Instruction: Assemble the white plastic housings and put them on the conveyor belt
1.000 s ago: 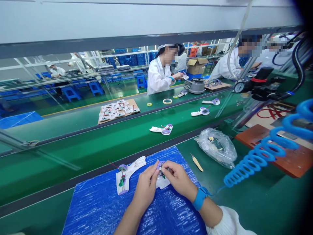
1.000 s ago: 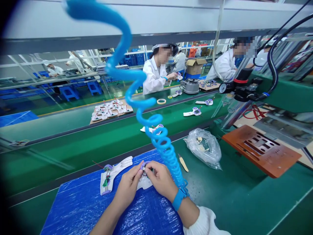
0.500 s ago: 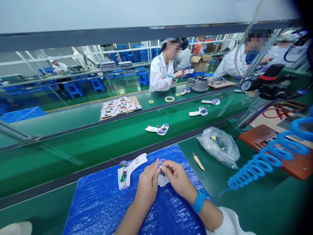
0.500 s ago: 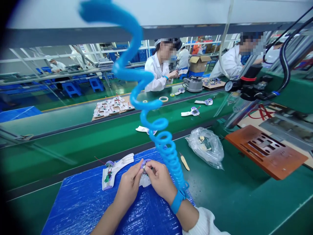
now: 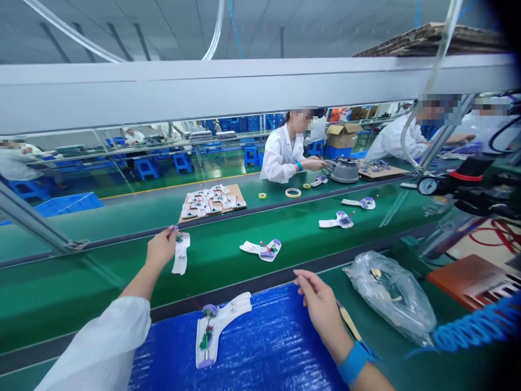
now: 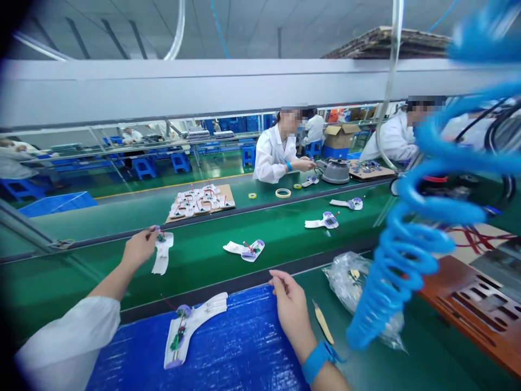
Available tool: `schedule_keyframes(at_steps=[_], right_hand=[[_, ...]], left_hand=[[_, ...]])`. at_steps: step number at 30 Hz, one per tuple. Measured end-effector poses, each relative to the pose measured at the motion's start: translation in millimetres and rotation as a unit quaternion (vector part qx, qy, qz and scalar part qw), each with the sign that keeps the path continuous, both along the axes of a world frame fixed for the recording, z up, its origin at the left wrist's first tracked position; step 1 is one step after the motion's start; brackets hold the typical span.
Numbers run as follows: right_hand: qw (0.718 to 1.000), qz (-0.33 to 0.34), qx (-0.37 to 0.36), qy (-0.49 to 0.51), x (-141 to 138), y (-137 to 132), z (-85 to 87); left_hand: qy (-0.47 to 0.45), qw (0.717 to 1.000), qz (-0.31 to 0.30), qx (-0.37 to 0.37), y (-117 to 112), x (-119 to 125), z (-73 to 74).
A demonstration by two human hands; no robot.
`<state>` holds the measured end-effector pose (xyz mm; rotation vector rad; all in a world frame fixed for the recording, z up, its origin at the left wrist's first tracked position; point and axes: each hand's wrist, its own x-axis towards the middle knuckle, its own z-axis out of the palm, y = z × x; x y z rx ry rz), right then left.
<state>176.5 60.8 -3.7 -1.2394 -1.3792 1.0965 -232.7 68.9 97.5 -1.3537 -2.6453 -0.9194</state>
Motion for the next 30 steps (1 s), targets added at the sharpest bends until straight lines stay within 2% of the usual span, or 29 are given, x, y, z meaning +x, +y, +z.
schedule_keyframes(at_steps=[2, 3, 5, 7, 9, 10, 11, 13, 15, 17, 23, 27, 30], right_hand=[[0.994, 0.049, 0.042, -0.091, -16, 35, 8.3], [0.985, 0.071, 0.057, -0.143, -25, 54, 12.5], [0.97, 0.107, 0.067, -0.208, -44, 87, 17.8], [0.959, 0.134, 0.069, -0.239, -60, 109, 16.8], [0.949, 0.151, 0.077, -0.266, -72, 119, 10.8], [0.945, 0.154, 0.082, -0.277, -76, 120, 7.0], [0.942, 0.154, 0.086, -0.286, -79, 120, 3.4], [0.937, 0.151, 0.094, -0.299, -82, 114, -2.1], [0.934, 0.148, 0.101, -0.308, -83, 107, -4.4], [0.932, 0.141, 0.108, -0.316, -85, 99, -3.6], [0.925, 0.114, 0.141, -0.333, -103, 77, 8.7], [0.92, 0.122, 0.172, -0.33, -104, 58, 24.1], [0.918, 0.128, 0.201, -0.316, -79, 40, 39.6]], left_hand=[[0.004, 0.999, 0.0, -0.032, 4, -2, -6.5], [0.009, 0.999, -0.01, -0.042, 6, 5, -10.0], [0.028, 0.996, -0.069, -0.046, 9, 35, -19.4], [0.046, 0.98, -0.186, -0.054, 13, 81, -33.7], [0.055, 0.94, -0.328, -0.078, 20, 128, -51.7], [0.057, 0.92, -0.378, -0.089, 24, 149, -60.7], [0.061, 0.905, -0.409, -0.094, 27, 165, -68.8], [0.064, 0.889, -0.443, -0.098, 34, 182, -80.3], [0.056, 0.886, -0.449, -0.096, 37, 182, -83.9], [0.036, 0.894, -0.438, -0.089, 38, 174, -80.7], [-0.076, 0.944, -0.322, -0.02, 31, 155, -55.8], [-0.159, 0.948, -0.277, 0.022, 13, 161, -38.8], [-0.201, 0.933, -0.292, 0.061, -10, 181, -28.1]])
